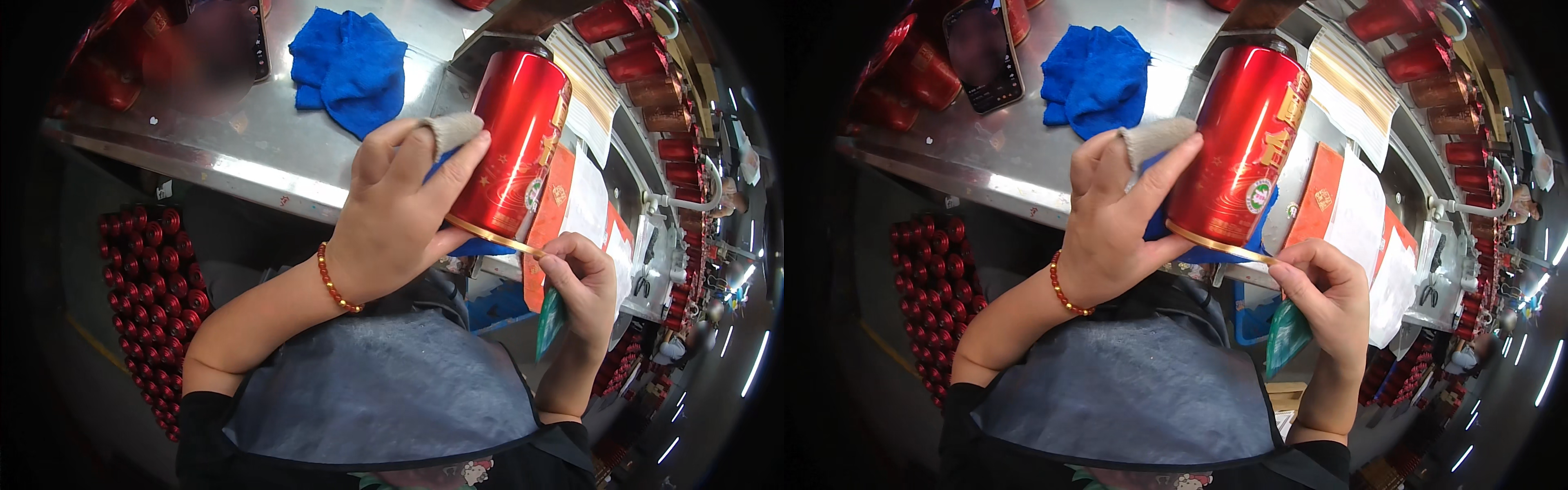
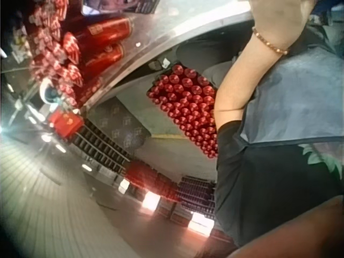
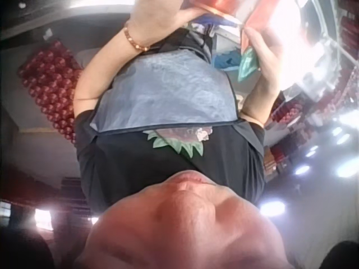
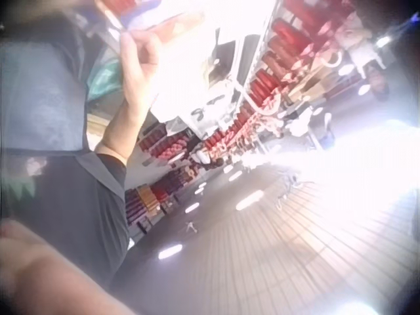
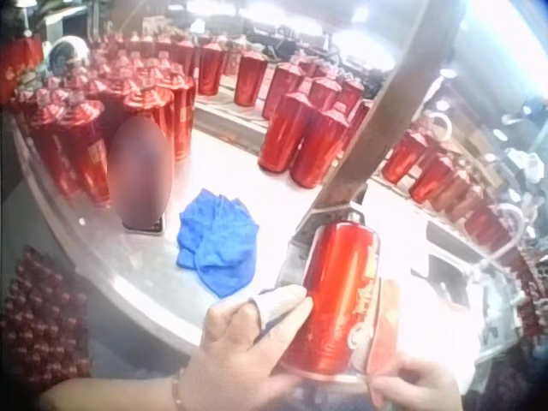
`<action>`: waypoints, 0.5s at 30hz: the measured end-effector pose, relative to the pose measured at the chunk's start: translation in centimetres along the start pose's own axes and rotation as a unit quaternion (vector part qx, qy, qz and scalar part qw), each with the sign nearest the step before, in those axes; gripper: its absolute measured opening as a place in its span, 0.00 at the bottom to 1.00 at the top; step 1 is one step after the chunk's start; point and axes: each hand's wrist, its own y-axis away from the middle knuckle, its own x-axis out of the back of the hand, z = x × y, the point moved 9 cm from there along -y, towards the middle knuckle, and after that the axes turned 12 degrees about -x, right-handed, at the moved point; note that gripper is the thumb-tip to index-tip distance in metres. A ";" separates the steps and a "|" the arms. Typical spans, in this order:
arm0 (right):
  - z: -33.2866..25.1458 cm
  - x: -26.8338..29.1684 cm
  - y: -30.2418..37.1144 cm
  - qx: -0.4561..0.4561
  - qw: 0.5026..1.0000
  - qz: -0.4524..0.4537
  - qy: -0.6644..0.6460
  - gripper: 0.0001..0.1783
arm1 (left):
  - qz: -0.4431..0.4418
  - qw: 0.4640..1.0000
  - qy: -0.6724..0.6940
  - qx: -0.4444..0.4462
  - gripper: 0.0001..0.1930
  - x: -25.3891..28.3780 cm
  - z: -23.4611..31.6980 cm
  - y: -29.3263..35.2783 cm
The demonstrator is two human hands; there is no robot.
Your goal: The person picks red cylindrical containers from a floor pile, places them on a metal table, and applies a gold label to each container. They smooth the label with a green tool and wipe the surface with a blue cloth. The person repeats this process for several containers.
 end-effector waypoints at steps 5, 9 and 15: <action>0.6 0.1 -0.1 -0.008 1.000 -0.003 0.006 0.03 | 0.023 0.998 0.056 -0.020 0.33 2.2 0.8 2.0; 0.3 -0.3 -0.4 -0.002 1.000 -0.010 0.004 0.03 | 0.080 0.978 0.050 -0.186 0.12 3.0 5.4 3.3; 0.2 0.0 -0.5 0.005 0.999 -0.006 0.032 0.03 | 0.058 0.975 -0.064 -0.203 0.09 1.0 7.1 4.6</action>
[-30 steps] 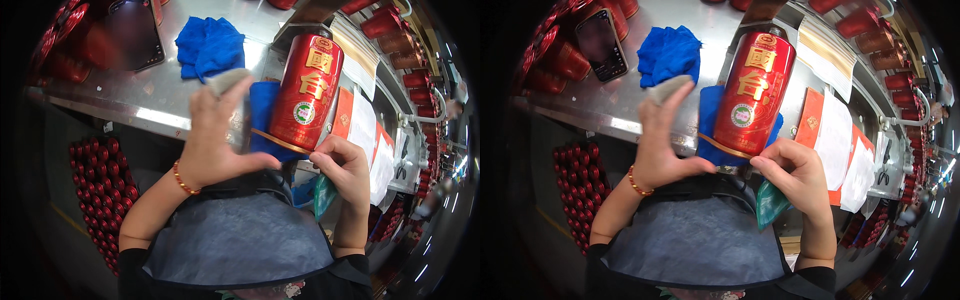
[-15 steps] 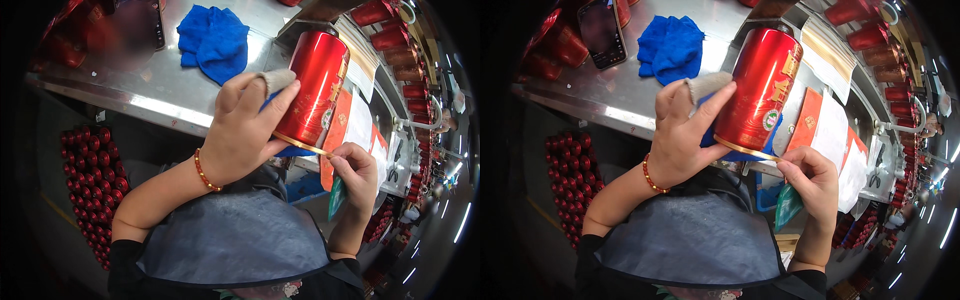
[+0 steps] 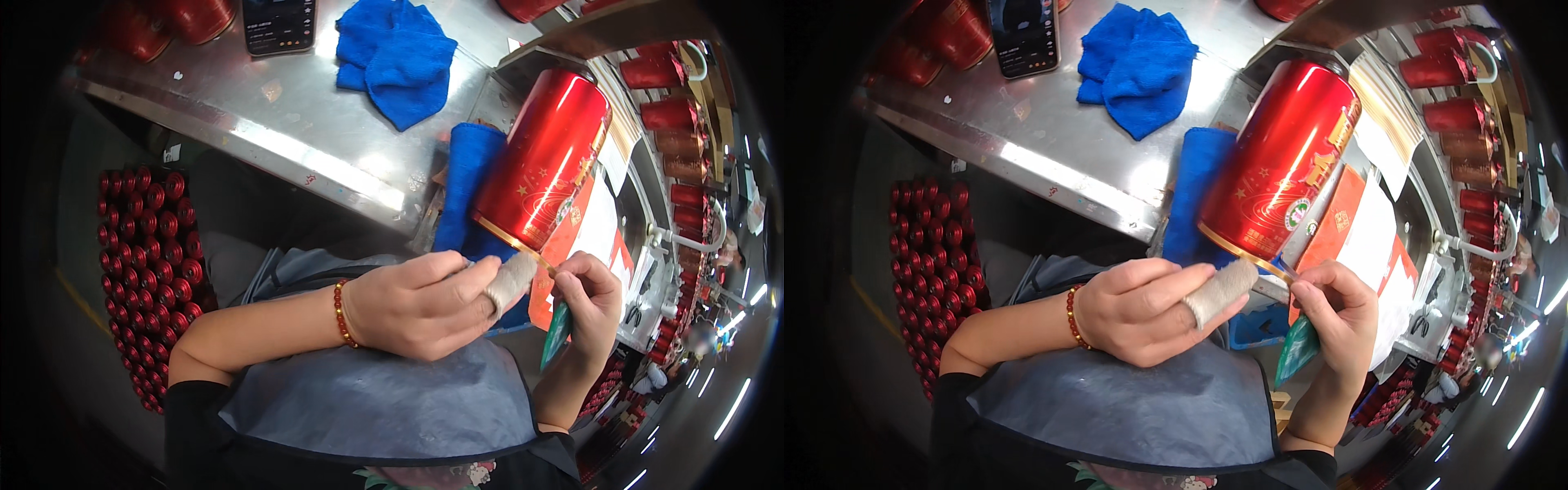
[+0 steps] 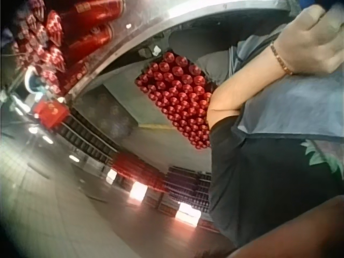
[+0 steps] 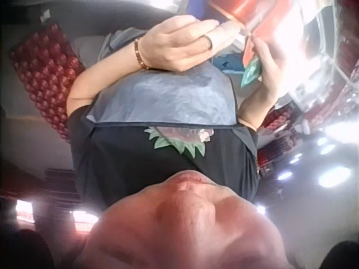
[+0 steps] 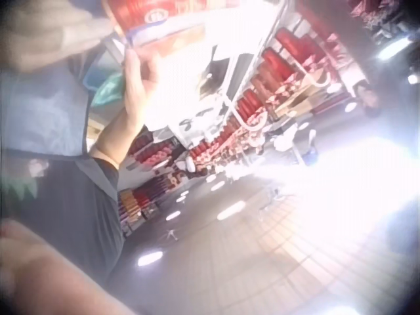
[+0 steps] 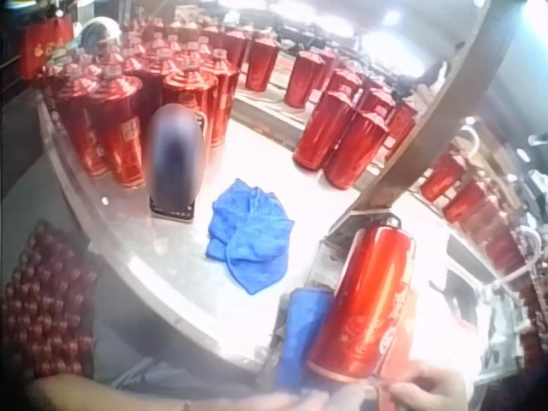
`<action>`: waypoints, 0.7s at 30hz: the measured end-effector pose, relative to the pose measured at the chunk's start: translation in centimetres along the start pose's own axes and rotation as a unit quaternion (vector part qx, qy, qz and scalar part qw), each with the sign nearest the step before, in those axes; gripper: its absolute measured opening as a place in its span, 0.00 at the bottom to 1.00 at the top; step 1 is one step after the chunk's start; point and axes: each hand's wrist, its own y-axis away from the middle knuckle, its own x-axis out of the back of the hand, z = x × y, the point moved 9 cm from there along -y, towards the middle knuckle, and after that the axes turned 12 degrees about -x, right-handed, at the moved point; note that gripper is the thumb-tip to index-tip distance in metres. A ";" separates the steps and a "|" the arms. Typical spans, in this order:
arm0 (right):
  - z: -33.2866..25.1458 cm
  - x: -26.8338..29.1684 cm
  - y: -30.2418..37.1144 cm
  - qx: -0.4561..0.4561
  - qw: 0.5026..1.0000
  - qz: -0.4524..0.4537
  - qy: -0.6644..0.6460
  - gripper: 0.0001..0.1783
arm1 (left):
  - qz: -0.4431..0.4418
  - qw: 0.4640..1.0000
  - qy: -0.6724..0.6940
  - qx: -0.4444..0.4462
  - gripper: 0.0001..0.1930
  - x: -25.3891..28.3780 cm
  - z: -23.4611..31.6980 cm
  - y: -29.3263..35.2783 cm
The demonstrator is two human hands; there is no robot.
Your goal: The person picks red cylindrical containers from a floor pile, places them on a metal table, and applies a gold label to each container. They smooth the label with a green tool and wipe the surface with a blue cloth. The person repeats this process for several containers.
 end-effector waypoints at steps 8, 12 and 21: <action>0.5 0.4 -0.2 -0.005 1.000 0.001 0.006 0.03 | -0.001 0.997 0.027 0.066 0.13 -0.3 -1.3 0.8; 0.3 0.6 -0.4 -0.005 1.000 0.002 0.008 0.03 | -0.016 0.993 0.063 0.097 0.18 0.1 -2.5 0.9; -0.1 0.6 -0.8 0.016 1.000 0.003 0.002 0.01 | -0.029 0.971 0.129 0.198 0.29 -0.4 -4.3 2.1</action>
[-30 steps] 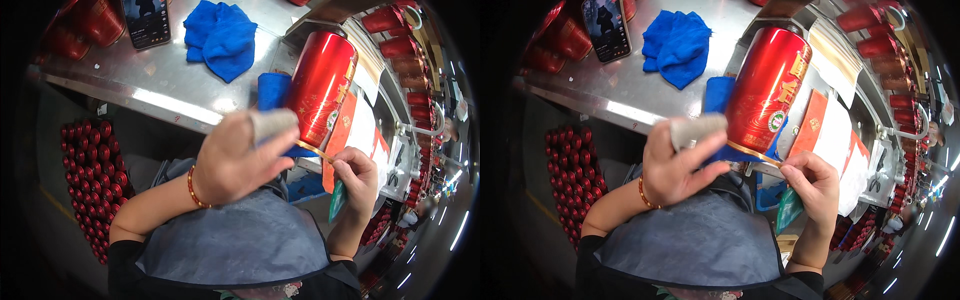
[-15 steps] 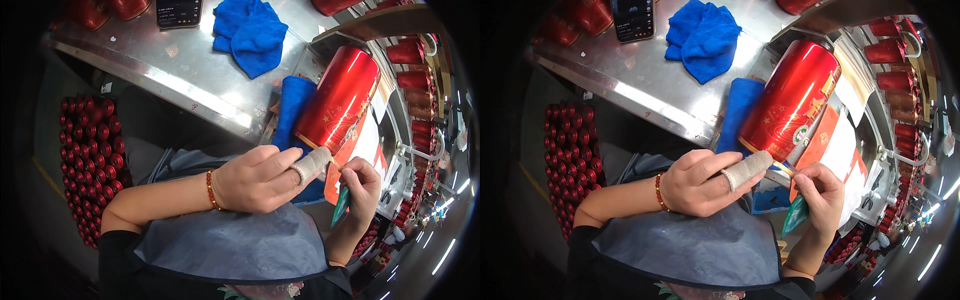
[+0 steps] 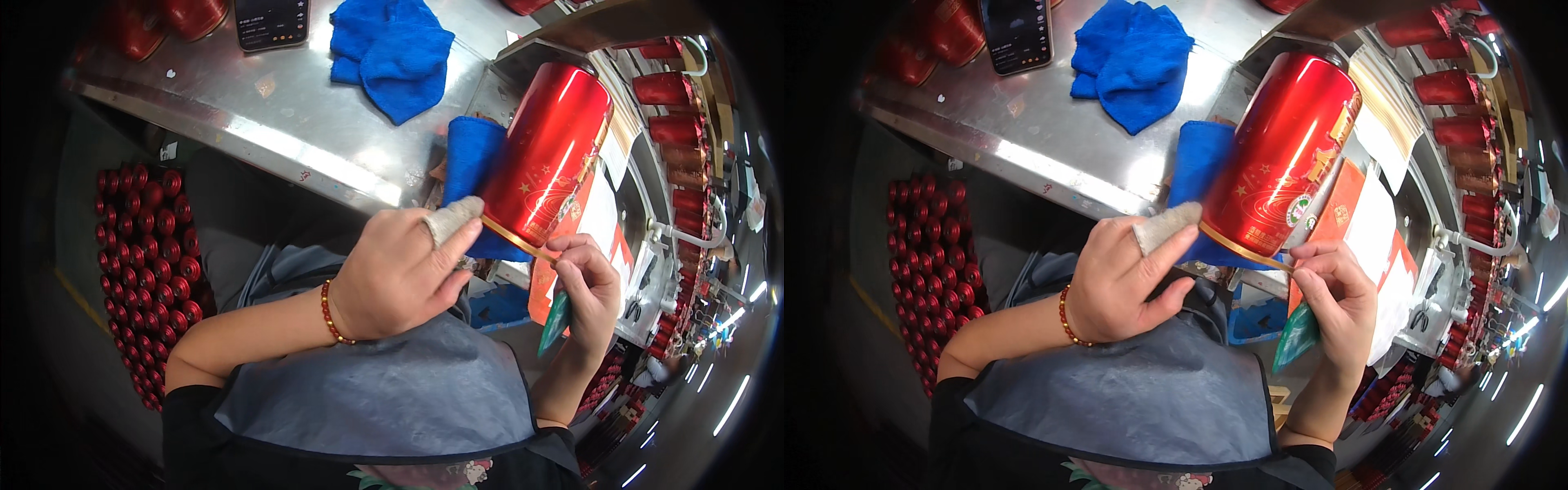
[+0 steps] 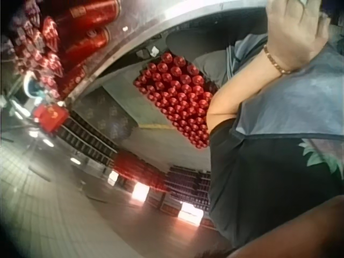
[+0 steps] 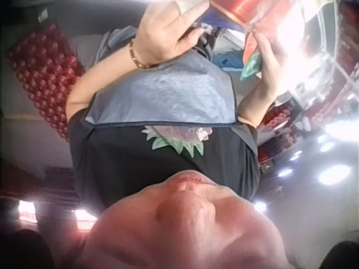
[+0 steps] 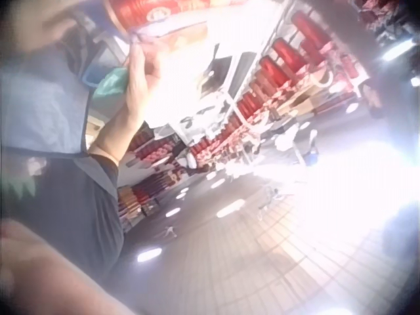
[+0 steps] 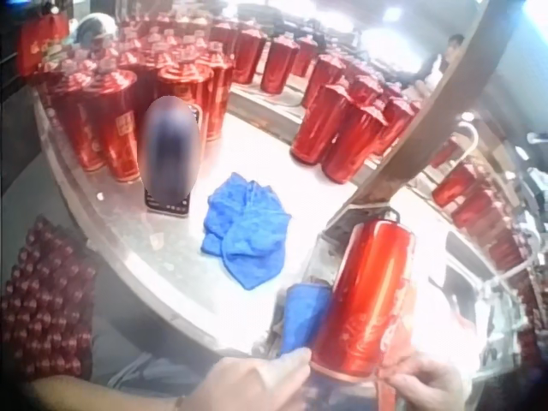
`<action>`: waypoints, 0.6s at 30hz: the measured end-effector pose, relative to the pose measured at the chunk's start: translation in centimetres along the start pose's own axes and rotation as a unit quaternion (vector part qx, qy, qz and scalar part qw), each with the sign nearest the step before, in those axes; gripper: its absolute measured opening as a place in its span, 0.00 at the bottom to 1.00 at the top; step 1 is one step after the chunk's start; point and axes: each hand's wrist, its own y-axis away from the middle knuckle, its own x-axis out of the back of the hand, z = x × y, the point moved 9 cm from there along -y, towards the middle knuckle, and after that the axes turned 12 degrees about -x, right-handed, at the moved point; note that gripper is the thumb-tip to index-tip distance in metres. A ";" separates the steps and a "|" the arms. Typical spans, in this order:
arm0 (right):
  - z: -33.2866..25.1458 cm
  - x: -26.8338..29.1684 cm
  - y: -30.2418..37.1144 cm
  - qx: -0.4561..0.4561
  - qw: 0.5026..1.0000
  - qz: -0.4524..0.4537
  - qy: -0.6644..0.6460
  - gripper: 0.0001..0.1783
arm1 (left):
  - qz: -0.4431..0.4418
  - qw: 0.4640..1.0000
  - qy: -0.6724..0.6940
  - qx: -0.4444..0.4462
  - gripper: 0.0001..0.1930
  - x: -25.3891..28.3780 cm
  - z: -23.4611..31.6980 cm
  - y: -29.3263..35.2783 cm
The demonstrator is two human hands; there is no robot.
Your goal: The person picks red cylindrical containers from a floor pile, places them on a metal table, and applies a gold label to each container. They smooth the label with a green tool and wipe the surface with a blue cloth. The person repeats this process for several containers.
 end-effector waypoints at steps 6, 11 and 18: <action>0.5 -0.1 -0.4 0.004 1.000 0.003 -0.010 0.00 | 0.015 1.000 0.005 -0.014 0.25 -0.1 0.3 0.4; 1.0 -0.4 -0.7 0.005 0.999 -0.001 -0.043 0.01 | 0.013 0.996 -0.050 -0.077 0.21 0.0 1.0 -0.3; 1.4 -0.2 -0.7 0.011 0.999 -0.008 -0.047 0.02 | 0.002 0.978 -0.103 -0.180 0.17 0.0 1.4 -1.6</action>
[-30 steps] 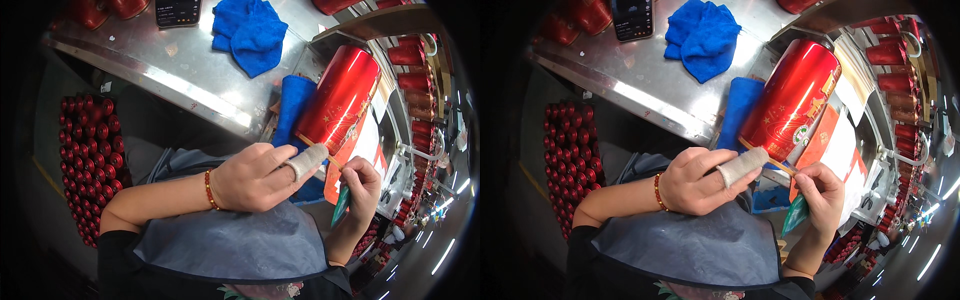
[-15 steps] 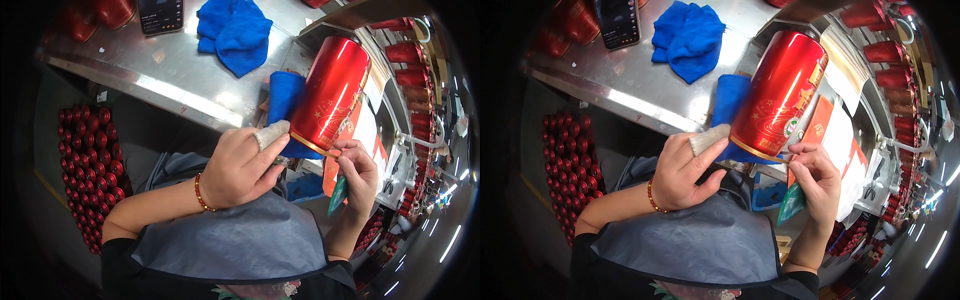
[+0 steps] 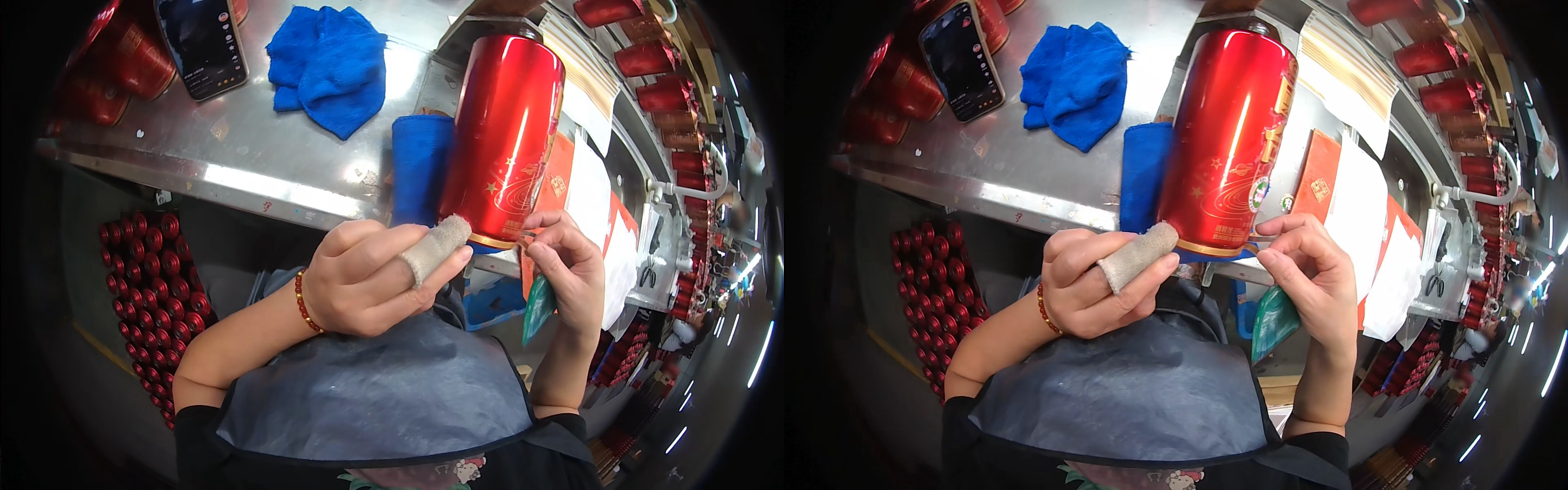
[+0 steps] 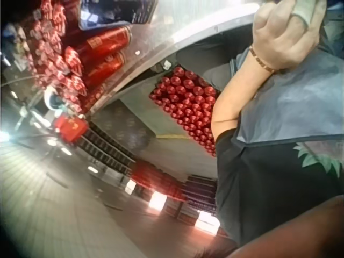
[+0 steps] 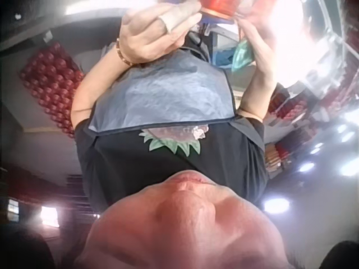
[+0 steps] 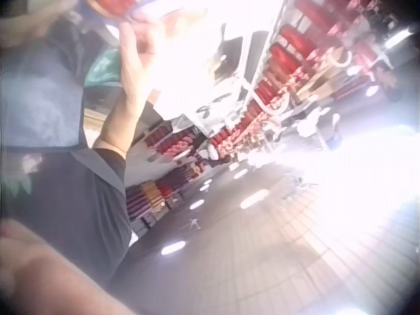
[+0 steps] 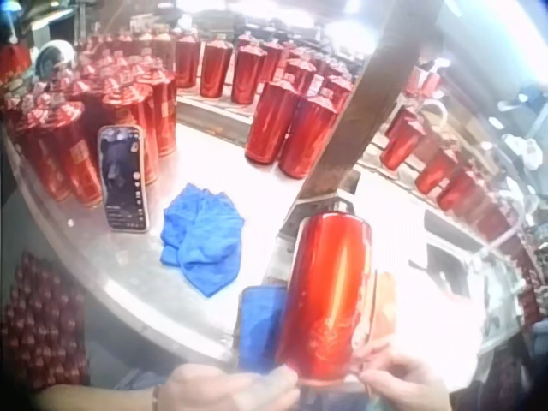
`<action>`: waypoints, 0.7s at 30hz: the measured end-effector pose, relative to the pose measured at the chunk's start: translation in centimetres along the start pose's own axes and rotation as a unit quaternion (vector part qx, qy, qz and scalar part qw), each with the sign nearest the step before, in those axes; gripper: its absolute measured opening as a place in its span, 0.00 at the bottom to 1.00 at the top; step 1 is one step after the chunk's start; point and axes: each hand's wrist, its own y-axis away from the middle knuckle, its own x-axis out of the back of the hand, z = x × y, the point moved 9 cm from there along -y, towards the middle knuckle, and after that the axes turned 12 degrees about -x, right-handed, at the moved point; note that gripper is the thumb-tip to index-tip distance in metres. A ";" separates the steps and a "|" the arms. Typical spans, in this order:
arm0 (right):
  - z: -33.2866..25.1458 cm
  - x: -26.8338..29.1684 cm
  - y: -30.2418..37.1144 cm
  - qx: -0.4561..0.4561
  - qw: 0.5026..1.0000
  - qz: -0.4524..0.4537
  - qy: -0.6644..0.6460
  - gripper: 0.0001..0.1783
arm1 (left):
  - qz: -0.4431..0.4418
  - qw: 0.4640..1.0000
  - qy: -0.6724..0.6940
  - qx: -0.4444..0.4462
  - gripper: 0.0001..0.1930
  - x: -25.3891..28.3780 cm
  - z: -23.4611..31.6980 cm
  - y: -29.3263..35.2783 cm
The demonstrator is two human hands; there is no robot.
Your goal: The person picks red cylindrical containers from a floor pile, places them on a metal table, and applies a gold label to each container. They smooth the label with a green tool and wipe the surface with a blue cloth. The person repeats this process for several containers.
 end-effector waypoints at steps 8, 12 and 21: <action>0.3 0.0 -0.1 -0.005 1.000 -0.014 -0.020 0.03 | -0.019 0.995 -0.026 -0.097 0.16 -0.2 0.2 -0.8; 0.4 -0.2 -0.2 0.000 0.999 -0.023 -0.038 0.04 | -0.041 0.989 -0.015 -0.143 0.16 -0.2 -0.1 -1.3; 0.8 -0.4 -0.3 -0.022 0.997 -0.048 -0.058 0.05 | -0.009 0.979 0.014 -0.202 0.17 -0.8 -0.8 -2.0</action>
